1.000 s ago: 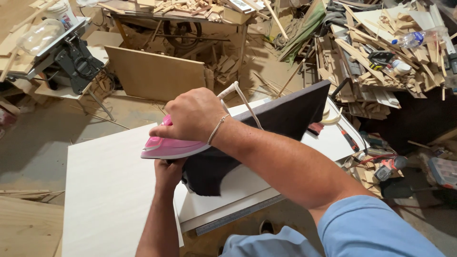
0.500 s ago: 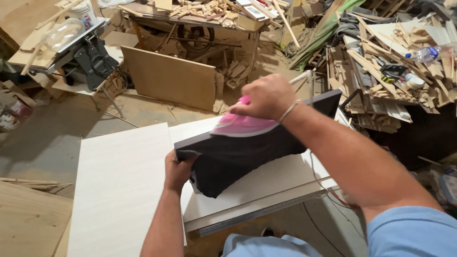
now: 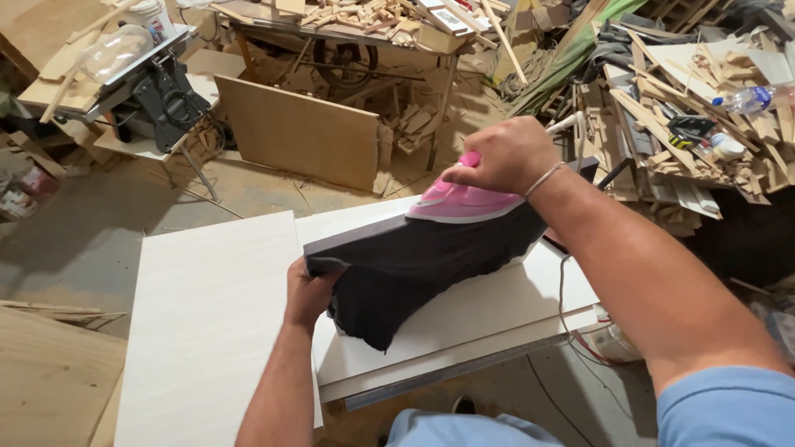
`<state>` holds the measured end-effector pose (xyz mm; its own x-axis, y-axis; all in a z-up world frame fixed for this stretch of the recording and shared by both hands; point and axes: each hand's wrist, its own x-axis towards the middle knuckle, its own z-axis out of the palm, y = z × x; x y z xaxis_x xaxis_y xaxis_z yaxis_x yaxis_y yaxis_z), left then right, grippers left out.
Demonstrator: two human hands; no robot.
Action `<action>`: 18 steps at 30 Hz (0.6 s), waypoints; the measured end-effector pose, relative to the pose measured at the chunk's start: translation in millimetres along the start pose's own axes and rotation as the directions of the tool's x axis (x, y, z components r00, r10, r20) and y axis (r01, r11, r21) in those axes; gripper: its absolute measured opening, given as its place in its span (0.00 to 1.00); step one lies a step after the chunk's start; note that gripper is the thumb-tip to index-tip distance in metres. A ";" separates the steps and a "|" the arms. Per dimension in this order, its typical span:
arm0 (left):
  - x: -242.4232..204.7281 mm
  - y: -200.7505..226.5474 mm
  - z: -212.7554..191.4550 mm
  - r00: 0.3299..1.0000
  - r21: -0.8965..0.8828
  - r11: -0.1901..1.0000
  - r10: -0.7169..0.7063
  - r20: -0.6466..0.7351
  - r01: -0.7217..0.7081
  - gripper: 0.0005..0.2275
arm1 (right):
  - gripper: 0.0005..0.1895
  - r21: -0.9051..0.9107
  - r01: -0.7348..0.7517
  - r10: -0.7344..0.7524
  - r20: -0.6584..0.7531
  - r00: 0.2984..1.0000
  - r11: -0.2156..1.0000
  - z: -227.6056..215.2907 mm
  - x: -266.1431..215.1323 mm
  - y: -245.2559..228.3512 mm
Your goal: Ironing a piece of black fabric onto a white board on a workbench
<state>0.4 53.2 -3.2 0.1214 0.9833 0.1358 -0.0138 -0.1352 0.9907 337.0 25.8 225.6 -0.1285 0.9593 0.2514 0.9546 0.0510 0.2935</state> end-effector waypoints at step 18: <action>-17.3 26.1 4.2 1.000 -0.049 0.999 0.003 -0.006 -0.003 0.02 | 0.33 0.039 0.009 -0.006 -0.093 0.996 0.999 -11.1 2.7 -35.6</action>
<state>2.1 32.1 20.3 0.1153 0.9836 0.1386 -0.0632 -0.1320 0.9892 299.7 23.5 226.0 -0.1581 0.9292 0.3340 0.9630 0.0704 0.2600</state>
